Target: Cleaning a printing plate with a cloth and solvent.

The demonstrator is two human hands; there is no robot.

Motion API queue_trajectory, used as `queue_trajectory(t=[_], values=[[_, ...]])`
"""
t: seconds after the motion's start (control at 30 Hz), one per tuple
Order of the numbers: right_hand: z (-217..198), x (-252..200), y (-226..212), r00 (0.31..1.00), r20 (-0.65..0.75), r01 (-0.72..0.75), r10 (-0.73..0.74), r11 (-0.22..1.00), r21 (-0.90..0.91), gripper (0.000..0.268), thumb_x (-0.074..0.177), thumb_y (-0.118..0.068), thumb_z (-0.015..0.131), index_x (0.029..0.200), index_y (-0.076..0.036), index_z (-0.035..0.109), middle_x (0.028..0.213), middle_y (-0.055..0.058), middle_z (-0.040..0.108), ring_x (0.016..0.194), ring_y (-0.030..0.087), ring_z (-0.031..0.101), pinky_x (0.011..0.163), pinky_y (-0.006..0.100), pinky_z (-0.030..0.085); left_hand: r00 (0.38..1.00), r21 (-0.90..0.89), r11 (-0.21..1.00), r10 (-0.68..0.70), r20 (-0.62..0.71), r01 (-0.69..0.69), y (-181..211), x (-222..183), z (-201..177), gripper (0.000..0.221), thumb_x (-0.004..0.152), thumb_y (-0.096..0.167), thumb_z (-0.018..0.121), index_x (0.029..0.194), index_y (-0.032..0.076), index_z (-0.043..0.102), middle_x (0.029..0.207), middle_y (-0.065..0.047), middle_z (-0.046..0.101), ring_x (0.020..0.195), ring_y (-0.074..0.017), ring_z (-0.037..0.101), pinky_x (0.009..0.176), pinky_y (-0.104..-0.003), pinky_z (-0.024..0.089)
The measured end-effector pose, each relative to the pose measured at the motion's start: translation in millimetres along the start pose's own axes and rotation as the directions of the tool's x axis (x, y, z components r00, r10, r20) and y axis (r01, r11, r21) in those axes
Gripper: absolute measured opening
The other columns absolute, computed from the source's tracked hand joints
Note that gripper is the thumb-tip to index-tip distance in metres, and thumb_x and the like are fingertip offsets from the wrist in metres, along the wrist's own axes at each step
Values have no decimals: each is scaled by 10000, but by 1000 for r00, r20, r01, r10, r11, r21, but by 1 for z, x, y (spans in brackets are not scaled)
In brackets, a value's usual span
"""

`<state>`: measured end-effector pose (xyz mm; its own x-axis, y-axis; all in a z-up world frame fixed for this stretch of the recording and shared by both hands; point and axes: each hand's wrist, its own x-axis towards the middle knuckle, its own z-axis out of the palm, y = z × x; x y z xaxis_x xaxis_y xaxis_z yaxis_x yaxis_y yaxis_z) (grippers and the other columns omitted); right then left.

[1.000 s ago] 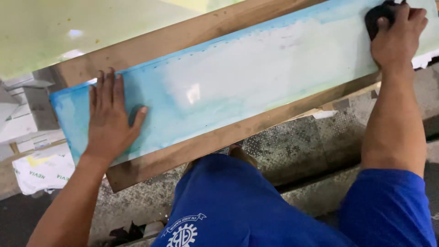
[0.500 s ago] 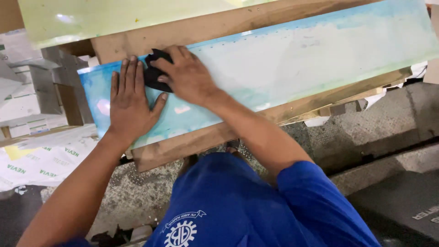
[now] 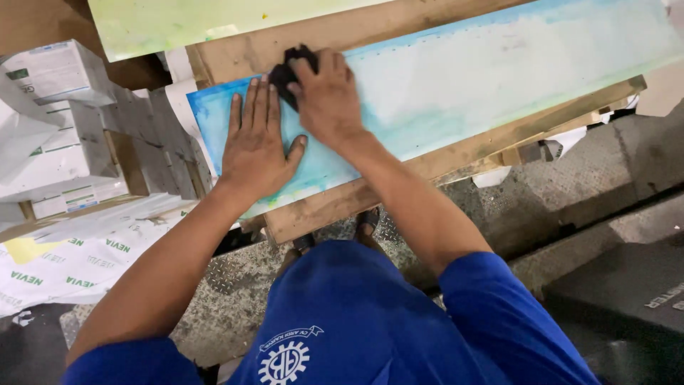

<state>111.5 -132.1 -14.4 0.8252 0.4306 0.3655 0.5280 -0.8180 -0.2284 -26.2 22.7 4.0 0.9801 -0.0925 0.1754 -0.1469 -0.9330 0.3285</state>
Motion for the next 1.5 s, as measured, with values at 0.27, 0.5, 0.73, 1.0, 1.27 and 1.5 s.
queue_trajectory(t=[0.27, 0.5, 0.73, 1.0, 1.27, 1.5], values=[[-21, 15, 160, 978, -41, -204, 205, 978, 32, 322, 1055, -208, 662, 1353, -104, 596, 1330, 287, 486, 1191, 477, 482, 999, 537, 448, 999, -90, 995, -30, 14, 31, 13, 14, 13, 893, 985, 447, 542, 1556, -161, 222, 1653, -319, 179, 1563, -411, 114, 1264, -551, 50], [-46, -46, 25, 998, 45, 35, -36, 999, 39, 435, 954, -340, 703, 1288, -79, 603, 1295, 274, 514, 1211, 468, 488, 1031, 560, 418, 1000, -63, 998, 1, -5, -1, 18, 19, 16, 807, 1024, 359, 477, 1557, -176, 193, 1672, -336, 142, 1581, -426, 82, 1274, -565, 44], [-76, -45, 182, 977, 5, -213, 213, 976, -46, 391, 1031, -263, 749, 1319, -42, 604, 1332, 272, 509, 1214, 455, 499, 1011, 539, 466, 999, -68, 998, 16, 30, -14, 18, 17, 15, 751, 1034, 273, 446, 1573, -178, 183, 1679, -334, 123, 1585, -436, 80, 1276, -579, 48], [-71, -89, 17, 996, 83, -45, 44, 999, 3, 443, 946, -359, 717, 1295, -106, 614, 1281, 230, 544, 1216, 428, 509, 1014, 561, 436, 999, -60, 998, -10, 47, 13, 22, 17, 12, 748, 1024, 262, 451, 1572, -176, 190, 1680, -333, 125, 1587, -438, 82, 1277, -578, 50], [-107, -118, 263, 907, -36, -421, 420, 899, -119, 412, 1159, -389, 628, 1397, -57, 570, 1346, 308, 507, 1237, 410, 524, 885, 535, 598, 999, -98, 995, 9, 30, -6, 21, 18, 9, 720, 1054, 255, 441, 1577, -189, 222, 1685, -344, 153, 1593, -437, 97, 1284, -584, 58], [-95, -129, 102, 918, 25, -390, 396, 912, -131, 422, 1087, -400, 611, 1347, -69, 580, 1309, 310, 504, 1186, 428, 510, 897, 569, 521, 1000, -54, 999, 12, 22, -11, 22, 19, 11, 712, 1053, 242, 435, 1575, -196, 226, 1687, -343, 156, 1593, -445, 95, 1278, -595, 59]])
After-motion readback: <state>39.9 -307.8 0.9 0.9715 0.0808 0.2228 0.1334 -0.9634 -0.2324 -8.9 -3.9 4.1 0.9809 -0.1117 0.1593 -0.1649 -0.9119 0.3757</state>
